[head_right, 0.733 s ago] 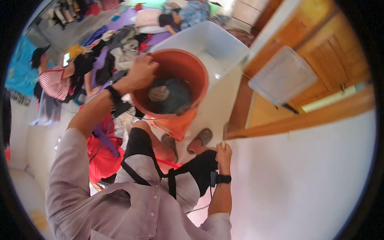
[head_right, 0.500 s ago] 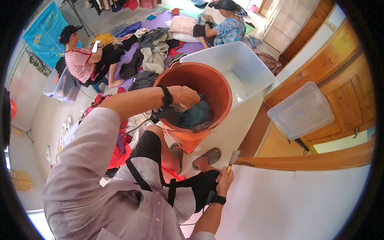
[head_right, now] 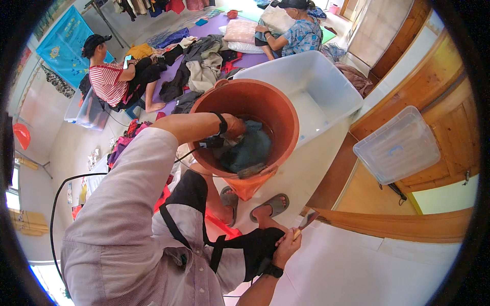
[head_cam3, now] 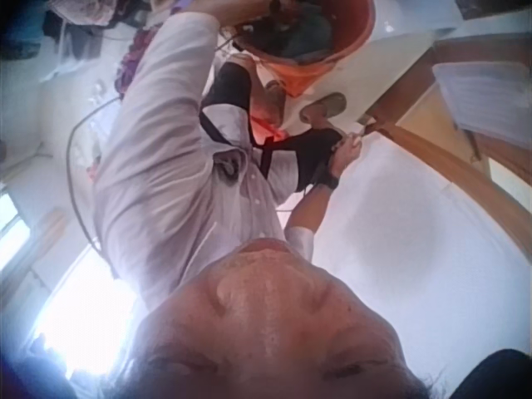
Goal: Scraping tile grout and wiping a white tiled wall with a cloth and putty knife.
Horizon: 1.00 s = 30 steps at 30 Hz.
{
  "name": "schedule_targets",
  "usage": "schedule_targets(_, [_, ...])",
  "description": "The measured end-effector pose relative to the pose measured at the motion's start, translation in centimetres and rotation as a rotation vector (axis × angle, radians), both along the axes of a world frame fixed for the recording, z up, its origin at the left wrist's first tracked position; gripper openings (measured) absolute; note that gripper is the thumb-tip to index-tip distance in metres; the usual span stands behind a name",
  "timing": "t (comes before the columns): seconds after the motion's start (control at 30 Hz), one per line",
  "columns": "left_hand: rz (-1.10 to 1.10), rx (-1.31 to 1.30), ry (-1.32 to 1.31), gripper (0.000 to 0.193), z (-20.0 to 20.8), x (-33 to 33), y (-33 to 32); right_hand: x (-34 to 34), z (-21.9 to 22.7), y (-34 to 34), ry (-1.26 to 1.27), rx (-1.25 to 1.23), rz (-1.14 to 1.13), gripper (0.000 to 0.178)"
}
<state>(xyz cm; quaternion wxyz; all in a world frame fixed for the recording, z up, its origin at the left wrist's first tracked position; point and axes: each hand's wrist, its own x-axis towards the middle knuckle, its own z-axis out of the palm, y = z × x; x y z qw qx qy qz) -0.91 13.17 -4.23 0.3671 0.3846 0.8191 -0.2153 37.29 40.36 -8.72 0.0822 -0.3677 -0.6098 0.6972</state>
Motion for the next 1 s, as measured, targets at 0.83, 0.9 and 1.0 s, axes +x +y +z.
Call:
schedule_targets(0.83, [0.357,0.386,-0.020,0.042,5.2,0.1,-3.6,-0.7,-1.7,-0.7,0.114,0.047,0.006,0.010])
schedule_targets(0.9, [0.490,0.617,0.037,0.046,6.9,0.9,-3.4,-0.7,-1.9,-0.6,0.090,0.099,0.023,0.010])
schedule_targets(1.0, [0.744,0.867,-0.068,0.038,7.7,1.8,-4.4,-0.9,-2.2,-0.8,0.084,0.096,0.009,0.011])
